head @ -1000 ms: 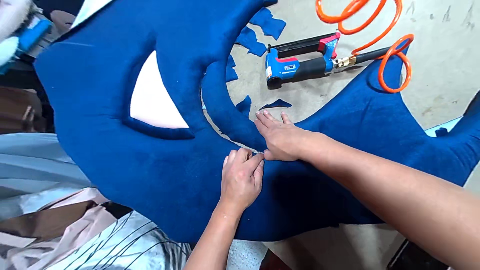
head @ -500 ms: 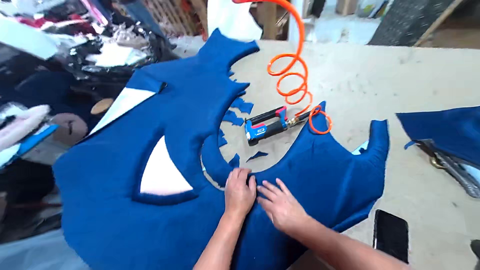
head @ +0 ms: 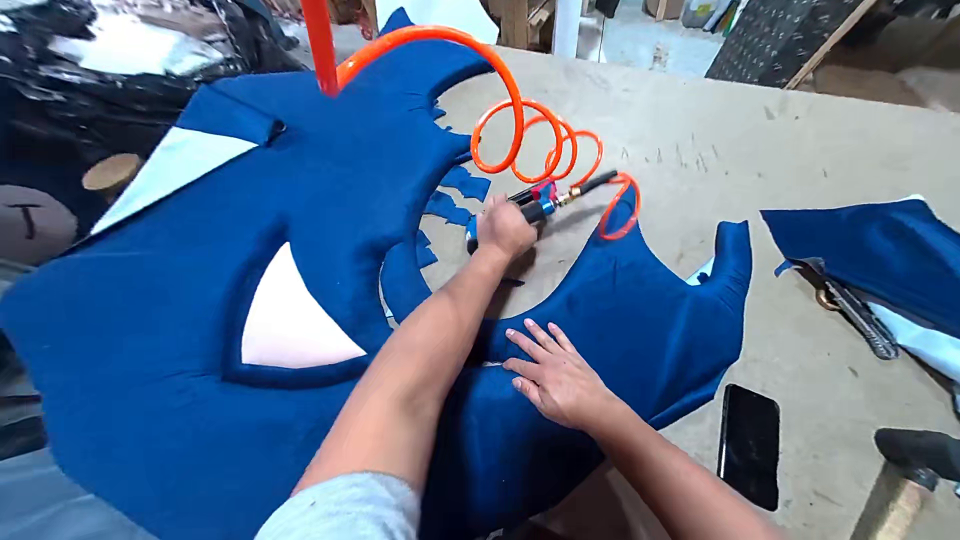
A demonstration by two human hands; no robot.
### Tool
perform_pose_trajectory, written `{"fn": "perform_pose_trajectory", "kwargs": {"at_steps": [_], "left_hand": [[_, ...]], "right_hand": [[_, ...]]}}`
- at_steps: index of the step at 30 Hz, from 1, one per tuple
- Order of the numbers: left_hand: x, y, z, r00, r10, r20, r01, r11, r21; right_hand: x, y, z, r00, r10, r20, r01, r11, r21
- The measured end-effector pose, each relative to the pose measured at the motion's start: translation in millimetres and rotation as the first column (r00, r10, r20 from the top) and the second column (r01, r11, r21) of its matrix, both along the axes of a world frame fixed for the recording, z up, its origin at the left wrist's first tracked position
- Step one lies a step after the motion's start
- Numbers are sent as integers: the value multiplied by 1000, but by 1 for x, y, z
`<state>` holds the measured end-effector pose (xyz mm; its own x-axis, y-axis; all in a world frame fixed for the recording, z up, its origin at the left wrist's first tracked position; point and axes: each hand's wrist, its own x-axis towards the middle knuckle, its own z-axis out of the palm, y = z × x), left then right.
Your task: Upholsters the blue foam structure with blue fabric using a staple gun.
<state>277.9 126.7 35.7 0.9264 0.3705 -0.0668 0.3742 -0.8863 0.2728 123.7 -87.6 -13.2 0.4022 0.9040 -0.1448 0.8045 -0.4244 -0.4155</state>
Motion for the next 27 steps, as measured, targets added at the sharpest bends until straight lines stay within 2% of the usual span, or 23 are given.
{"fn": "perform_pose_trajectory", "kwargs": {"at_steps": [3,6,9,11,14,17,27], "left_hand": [[-57,25,52,983,86,162,-57,983,-177],[-144,29,83,890,294,348,-180,929,-323],[-231,1,82,744,505,437,-237,811,-534],[-260,-25,68,656,615,438,-262,730,-632],[-272,-58,41,593,701,396,-314,654,-688],[-268,-77,25,612,714,340,-372,640,-672],[-252,-91,36,691,685,229,-459,661,-594]], "right_hand": [[9,-1,-8,999,29,21,-32,987,160],[20,2,-9,995,100,30,-103,982,159],[33,1,-3,978,209,23,-210,971,110],[40,-1,-4,969,245,22,-246,961,124],[46,-1,-7,953,303,5,-301,942,152],[53,-1,-11,941,338,21,-335,918,213],[61,-1,-19,928,374,1,-353,876,330]]}}
